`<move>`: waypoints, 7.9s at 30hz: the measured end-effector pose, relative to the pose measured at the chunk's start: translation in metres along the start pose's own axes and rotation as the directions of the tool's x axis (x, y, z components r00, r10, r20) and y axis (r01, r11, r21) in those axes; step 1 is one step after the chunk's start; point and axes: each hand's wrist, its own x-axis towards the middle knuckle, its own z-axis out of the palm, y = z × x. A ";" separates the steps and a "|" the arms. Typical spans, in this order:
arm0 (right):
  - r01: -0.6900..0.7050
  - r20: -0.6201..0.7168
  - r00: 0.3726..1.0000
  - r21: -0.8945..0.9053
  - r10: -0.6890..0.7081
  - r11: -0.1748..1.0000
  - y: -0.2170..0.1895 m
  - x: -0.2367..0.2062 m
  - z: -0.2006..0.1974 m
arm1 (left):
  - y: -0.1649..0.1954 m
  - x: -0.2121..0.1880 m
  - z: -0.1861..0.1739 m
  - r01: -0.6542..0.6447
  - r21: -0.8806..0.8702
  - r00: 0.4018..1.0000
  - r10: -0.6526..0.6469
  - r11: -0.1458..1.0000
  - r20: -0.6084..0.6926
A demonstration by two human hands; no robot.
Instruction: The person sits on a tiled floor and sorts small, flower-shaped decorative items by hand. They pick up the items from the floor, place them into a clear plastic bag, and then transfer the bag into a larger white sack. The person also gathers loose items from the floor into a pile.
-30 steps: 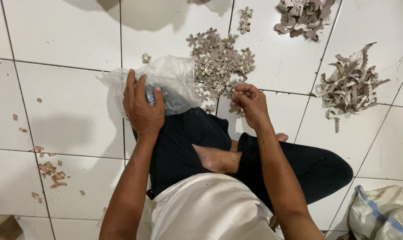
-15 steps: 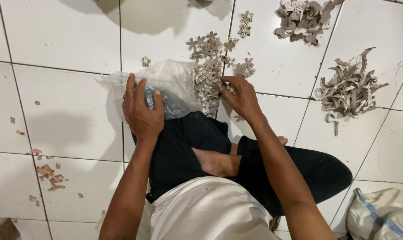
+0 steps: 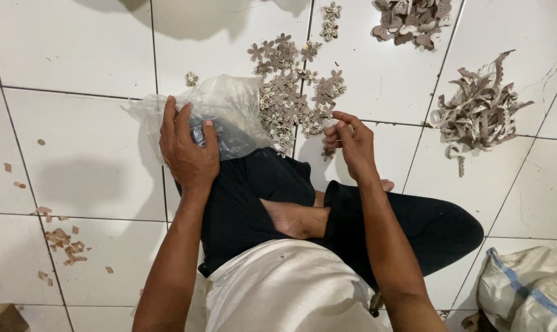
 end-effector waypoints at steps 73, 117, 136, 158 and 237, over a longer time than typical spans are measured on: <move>0.154 -0.342 0.913 -0.216 -0.222 0.964 -0.061 0.062 -0.042 | -0.003 0.002 0.000 0.010 -0.029 1.000 -0.010 1.000 0.011; 0.458 0.296 0.887 -0.666 -0.355 0.589 0.001 0.063 0.100 | 0.000 0.005 -0.004 0.002 -0.022 1.000 -0.001 1.000 0.006; 0.145 -0.216 0.906 -0.651 -0.365 0.745 -0.014 0.033 0.031 | -0.017 -0.005 0.001 -0.006 -0.388 0.982 -0.067 0.922 -0.175; 0.154 -0.218 0.953 -0.252 -0.211 0.955 -0.062 0.081 -0.056 | -0.025 -0.004 0.004 0.001 -0.381 0.984 -0.069 0.924 -0.165; 0.385 0.026 0.841 -0.731 -0.541 0.564 -0.033 0.129 0.017 | -0.055 -0.033 -0.032 0.076 -0.342 0.963 -0.159 0.936 -0.219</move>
